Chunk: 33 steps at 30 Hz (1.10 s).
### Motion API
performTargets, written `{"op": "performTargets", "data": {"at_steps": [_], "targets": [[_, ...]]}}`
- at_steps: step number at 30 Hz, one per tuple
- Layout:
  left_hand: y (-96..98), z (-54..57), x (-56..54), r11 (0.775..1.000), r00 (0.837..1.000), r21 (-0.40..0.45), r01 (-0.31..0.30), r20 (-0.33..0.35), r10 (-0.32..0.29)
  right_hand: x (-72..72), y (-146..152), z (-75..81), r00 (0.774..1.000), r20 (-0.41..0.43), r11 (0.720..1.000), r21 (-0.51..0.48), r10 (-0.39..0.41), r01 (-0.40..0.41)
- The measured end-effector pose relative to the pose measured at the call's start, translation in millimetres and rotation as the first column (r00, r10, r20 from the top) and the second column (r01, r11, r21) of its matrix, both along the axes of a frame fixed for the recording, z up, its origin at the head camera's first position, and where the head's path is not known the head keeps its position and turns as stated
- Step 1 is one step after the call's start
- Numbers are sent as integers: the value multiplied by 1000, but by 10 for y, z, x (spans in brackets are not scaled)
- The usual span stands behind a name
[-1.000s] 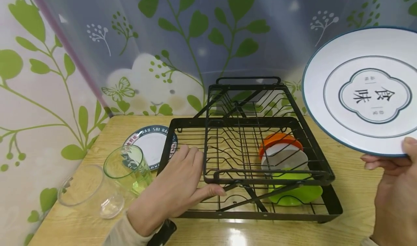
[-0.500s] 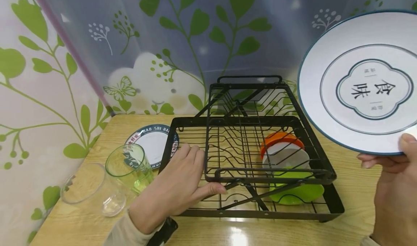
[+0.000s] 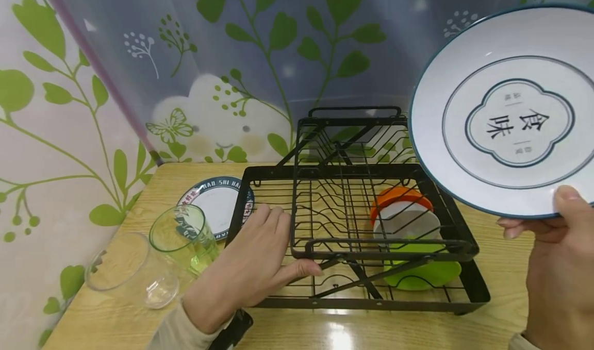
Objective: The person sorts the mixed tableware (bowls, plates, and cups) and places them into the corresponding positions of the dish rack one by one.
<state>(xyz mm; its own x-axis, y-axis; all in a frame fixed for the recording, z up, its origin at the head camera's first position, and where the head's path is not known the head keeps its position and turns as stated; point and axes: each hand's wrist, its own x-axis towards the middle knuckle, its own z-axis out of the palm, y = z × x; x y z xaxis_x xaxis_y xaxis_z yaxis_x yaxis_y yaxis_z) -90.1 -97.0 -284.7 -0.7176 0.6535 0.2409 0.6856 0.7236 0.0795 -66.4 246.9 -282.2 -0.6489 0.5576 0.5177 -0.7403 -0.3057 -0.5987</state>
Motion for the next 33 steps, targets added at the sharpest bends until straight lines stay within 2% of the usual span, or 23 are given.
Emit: {"op": "performTargets", "data": {"at_steps": [6,9,12,18,22,30,33], "targets": [[2,4,-2,1000,1000,-4,-4,-4,4,16,-65,32,1000,-19,998,62,18,-17],[3,5,-2,1000,1000,-7,-3,-5,3,20,-88,32,999,-42,999,46,29,-27],[2,4,0,1000,1000,-3,-4,-2,4,28,-106,32,999,-35,998,58,6,-4],[0,0,4,1000,1000,-1,-5,5,5,32,-135,45,999,-31,999,12,34,-34],[0,-1,4,1000,1000,0,-6,6,6,35,-156,56,999,-18,999,27,44,-44],[-3,-7,1,1000,1000,3,-4,-1,4,23,-203,55,999,-32,996,88,23,-20],[-3,-8,0,1000,1000,4,-4,-3,4,25,-231,70,999,-32,994,111,-9,12]]}}
